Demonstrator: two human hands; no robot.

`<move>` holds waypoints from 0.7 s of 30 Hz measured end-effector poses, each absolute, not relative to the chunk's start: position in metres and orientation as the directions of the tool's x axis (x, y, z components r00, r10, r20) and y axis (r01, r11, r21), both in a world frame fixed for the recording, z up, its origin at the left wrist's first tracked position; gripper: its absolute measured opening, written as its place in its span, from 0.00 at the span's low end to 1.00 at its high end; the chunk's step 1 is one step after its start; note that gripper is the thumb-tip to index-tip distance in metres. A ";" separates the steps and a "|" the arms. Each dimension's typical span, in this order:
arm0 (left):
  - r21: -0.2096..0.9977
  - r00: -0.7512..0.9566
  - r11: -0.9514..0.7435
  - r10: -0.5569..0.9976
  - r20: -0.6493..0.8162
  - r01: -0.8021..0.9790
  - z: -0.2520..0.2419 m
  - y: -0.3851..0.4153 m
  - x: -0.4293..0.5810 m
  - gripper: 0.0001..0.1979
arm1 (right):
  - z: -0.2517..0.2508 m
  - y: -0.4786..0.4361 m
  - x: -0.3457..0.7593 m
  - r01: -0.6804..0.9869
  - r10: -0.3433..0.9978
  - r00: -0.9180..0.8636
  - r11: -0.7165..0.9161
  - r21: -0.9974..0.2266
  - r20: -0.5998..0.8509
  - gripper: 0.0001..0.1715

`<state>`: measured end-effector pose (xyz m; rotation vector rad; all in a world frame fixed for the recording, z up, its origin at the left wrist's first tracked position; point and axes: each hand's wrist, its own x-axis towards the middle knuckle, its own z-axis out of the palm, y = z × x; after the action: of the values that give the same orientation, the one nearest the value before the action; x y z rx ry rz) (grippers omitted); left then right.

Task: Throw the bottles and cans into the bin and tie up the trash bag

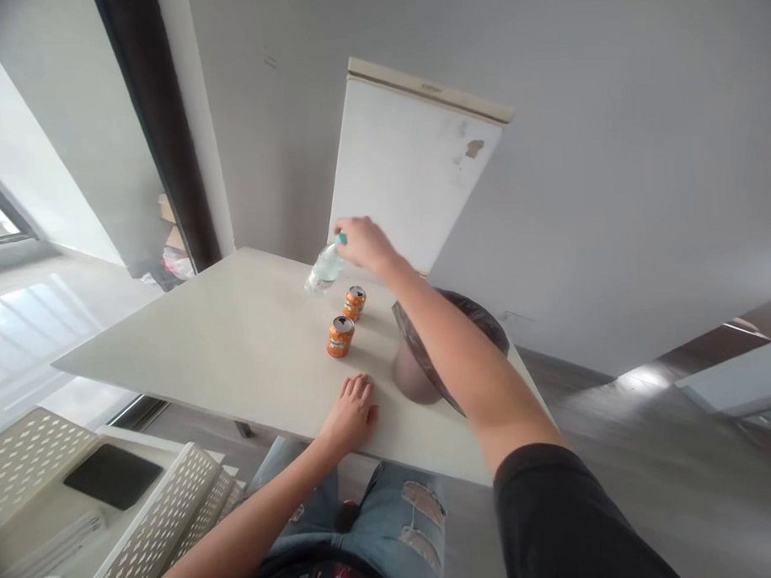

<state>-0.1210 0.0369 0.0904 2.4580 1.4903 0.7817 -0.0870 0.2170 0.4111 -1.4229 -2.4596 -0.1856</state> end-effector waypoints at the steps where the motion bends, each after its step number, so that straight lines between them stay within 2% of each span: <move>1: 0.392 0.364 -0.489 0.862 0.353 0.779 0.090 0.037 -0.121 0.19 | 0.427 0.205 -0.070 0.848 0.794 -0.455 0.524 -0.074 0.404 0.20; 4: 0.384 0.363 -0.491 0.860 0.359 0.782 0.090 0.037 -0.121 0.18 | 0.469 0.160 -0.014 0.839 0.721 -0.342 0.523 -0.149 0.603 0.18; 6: 0.378 0.365 -0.492 0.859 0.359 0.785 0.090 0.037 -0.121 0.18 | 0.488 0.129 0.022 0.818 0.634 -0.292 0.553 -0.156 0.717 0.13; 9: 0.376 0.359 -0.489 0.859 0.365 0.787 0.090 0.038 -0.121 0.18 | 0.497 0.091 0.067 0.861 0.582 -0.167 0.479 -0.170 0.796 0.09; 15: 0.322 0.375 -0.489 0.856 0.356 0.811 0.090 0.040 -0.123 0.18 | 0.476 0.062 0.122 0.937 0.627 -0.061 0.304 -0.171 0.777 0.08; 21: 0.330 0.369 -0.493 0.851 0.374 0.805 0.089 0.041 -0.123 0.18 | 0.446 0.067 0.144 0.976 0.794 0.004 0.128 -0.174 0.608 0.09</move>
<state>-0.1232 0.0409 0.0893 2.5223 1.5306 0.7748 0.1443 0.0670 0.4461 -1.7062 -1.8297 -0.4047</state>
